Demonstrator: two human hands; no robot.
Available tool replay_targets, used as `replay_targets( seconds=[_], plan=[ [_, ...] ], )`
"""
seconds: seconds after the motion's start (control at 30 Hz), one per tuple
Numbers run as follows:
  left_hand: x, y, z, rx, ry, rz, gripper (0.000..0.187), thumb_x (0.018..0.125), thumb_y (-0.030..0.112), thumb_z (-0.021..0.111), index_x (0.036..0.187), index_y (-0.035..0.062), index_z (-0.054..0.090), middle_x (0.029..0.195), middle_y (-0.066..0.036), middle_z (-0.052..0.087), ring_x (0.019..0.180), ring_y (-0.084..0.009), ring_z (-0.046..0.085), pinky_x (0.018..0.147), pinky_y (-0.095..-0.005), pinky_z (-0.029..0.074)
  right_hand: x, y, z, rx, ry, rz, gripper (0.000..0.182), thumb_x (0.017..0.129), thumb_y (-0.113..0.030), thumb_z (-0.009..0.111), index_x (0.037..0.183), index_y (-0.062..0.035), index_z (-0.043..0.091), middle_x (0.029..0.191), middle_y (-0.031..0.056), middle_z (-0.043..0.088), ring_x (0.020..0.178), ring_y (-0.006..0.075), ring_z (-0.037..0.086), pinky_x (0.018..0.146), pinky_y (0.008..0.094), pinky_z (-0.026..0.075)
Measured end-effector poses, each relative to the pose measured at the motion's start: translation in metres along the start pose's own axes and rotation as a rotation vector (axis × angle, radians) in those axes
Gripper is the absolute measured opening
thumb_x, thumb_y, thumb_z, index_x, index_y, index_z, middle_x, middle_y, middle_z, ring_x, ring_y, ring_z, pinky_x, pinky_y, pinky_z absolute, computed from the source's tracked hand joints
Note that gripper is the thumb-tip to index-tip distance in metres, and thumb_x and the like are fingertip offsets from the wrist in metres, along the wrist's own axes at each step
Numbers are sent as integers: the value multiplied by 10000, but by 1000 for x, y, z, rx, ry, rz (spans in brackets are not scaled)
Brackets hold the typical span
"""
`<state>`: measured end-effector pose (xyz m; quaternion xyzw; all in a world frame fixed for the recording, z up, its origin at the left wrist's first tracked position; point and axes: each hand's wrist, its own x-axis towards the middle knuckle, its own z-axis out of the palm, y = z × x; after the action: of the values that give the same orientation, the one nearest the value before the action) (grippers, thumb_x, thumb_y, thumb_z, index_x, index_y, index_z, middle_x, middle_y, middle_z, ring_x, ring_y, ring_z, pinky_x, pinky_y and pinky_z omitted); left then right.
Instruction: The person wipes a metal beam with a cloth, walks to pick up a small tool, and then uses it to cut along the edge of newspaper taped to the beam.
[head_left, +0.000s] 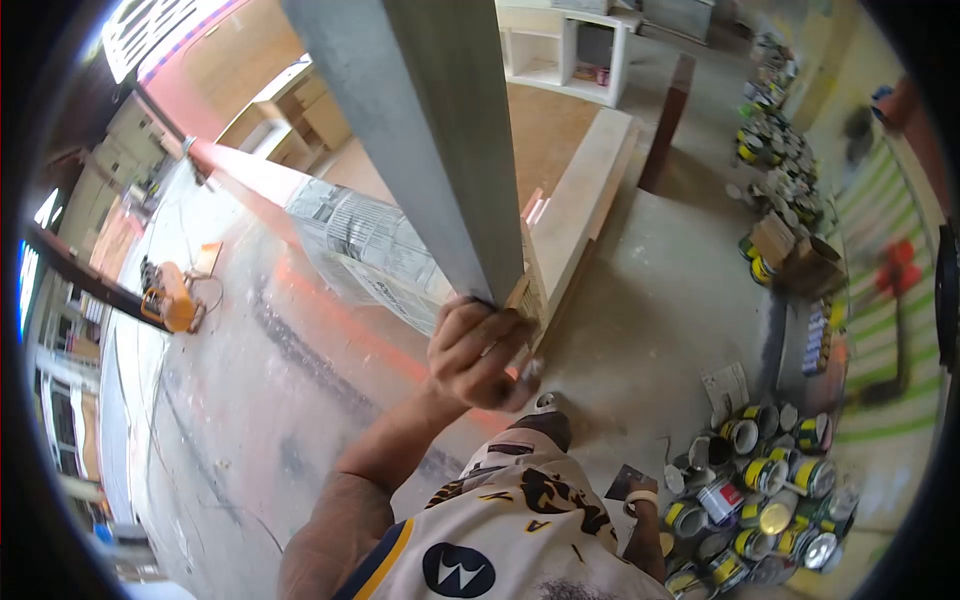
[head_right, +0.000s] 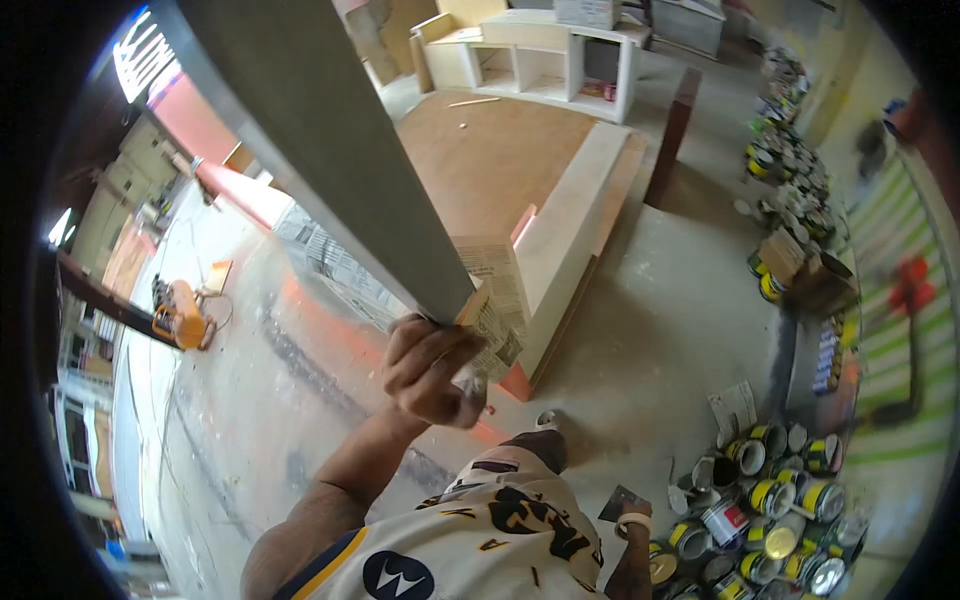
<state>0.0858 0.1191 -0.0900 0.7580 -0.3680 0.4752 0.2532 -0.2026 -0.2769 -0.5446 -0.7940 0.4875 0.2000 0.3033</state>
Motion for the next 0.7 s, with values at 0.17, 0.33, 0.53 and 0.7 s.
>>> replay_targets(
  seconds=[0.17, 0.33, 0.53, 0.7],
  plan=[
    [-19, -11, -12, 63, 91, 39, 258, 859, 199, 607, 874, -16, 749, 948, -141, 715, 853, -276, 668, 793, -426, 565, 80, -22, -36, -369, -29, -97, 645, 799, -433, 827, 1165, 81, 692, 1155, 300, 718, 1127, 460, 685, 922, 485, 560],
    [-33, -6, -8, 272, 112, -76, 314, 920, 263, 505, 841, -3, 651, 821, -134, 665, 797, -299, 641, 780, -464, 527, 124, -19, -77, -292, 20, -3, 590, 848, -422, 753, 1185, 59, 692, 1261, 326, 667, 1188, 471, 649, 972, 490, 538],
    [-25, 21, 2, 221, 77, -133, 278, 909, 288, 531, 776, 52, 595, 849, -116, 643, 810, -304, 635, 785, -465, 509, 153, -106, -99, -279, -96, -43, 644, 816, -364, 792, 1275, 61, 639, 1326, 312, 646, 1247, 462, 618, 1024, 487, 507],
    [-19, 50, -1, 341, 86, -279, 328, 1026, 373, 495, 911, 77, 574, 953, -112, 615, 884, -299, 625, 788, -442, 508, 215, -169, -71, -245, -179, -320, 781, 800, -443, 836, 1345, 68, 604, 1310, 315, 656, 1250, 463, 620, 1032, 486, 501]
  ],
)
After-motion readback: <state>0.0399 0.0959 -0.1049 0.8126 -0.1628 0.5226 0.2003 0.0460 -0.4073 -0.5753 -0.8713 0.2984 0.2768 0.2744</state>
